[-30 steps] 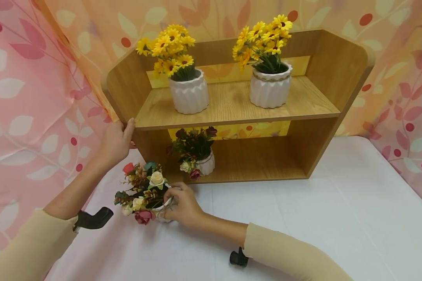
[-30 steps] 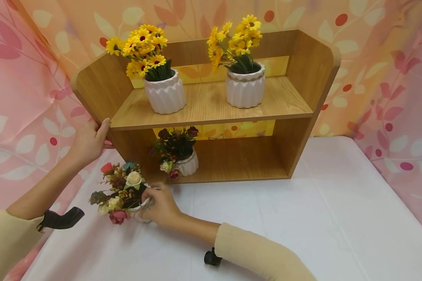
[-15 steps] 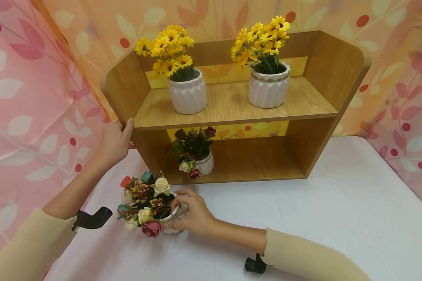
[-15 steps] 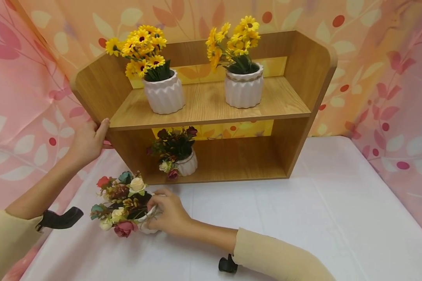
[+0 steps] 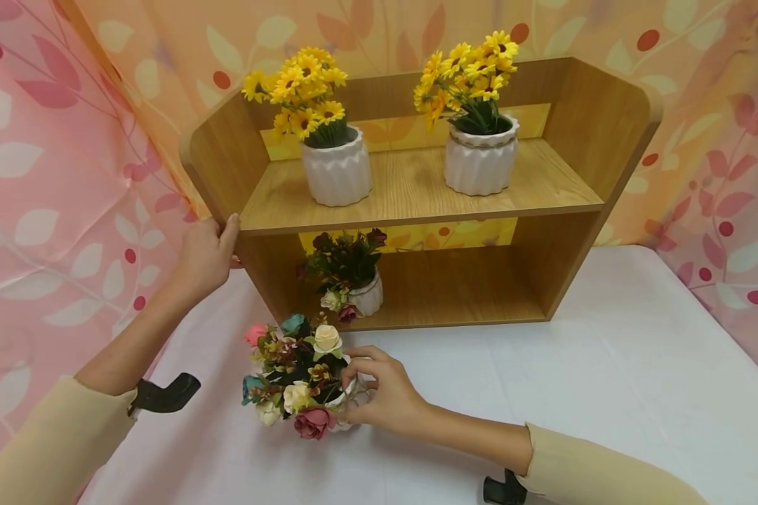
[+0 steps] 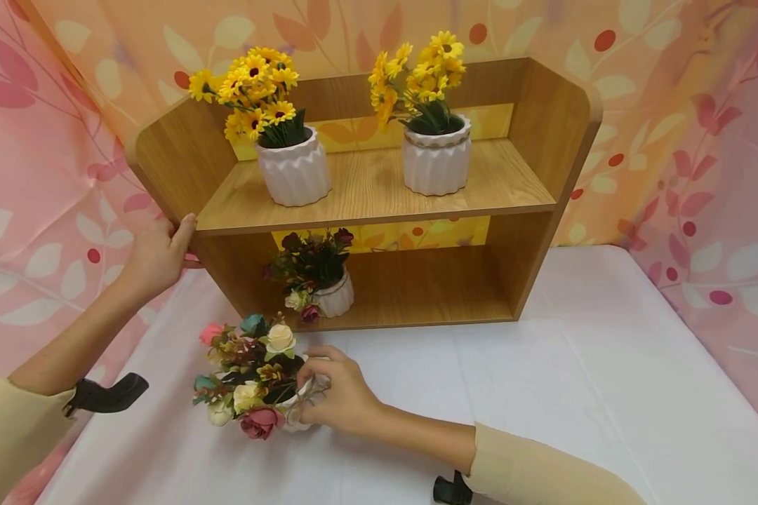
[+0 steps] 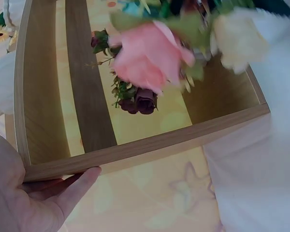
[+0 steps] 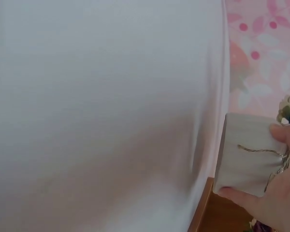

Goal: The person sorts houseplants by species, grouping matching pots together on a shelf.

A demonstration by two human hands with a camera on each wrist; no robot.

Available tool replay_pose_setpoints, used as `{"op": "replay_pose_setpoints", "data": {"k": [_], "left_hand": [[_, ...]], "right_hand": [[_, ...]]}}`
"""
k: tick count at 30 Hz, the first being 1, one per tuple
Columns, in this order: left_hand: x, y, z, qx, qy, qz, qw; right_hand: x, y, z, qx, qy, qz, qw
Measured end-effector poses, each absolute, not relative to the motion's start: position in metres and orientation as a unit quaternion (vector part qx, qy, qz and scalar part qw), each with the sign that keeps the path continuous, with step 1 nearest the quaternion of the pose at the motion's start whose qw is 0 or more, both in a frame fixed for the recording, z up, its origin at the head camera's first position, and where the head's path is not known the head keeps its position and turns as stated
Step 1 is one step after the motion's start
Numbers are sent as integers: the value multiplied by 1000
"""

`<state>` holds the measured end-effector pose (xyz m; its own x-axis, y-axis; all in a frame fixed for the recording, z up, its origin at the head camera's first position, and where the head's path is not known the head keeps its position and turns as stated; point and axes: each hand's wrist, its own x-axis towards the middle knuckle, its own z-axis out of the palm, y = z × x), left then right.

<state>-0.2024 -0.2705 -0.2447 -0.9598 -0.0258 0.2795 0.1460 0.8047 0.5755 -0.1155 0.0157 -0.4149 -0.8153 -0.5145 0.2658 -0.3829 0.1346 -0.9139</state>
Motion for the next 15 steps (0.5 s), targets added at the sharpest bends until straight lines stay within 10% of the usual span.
{"op": "replay_pose_setpoints", "data": {"k": [15], "left_hand": [[-202, -270, -245, -33, -934, -321, 152]], "right_hand": [[-109, 76, -412, -258, 754, -603, 21]]}}
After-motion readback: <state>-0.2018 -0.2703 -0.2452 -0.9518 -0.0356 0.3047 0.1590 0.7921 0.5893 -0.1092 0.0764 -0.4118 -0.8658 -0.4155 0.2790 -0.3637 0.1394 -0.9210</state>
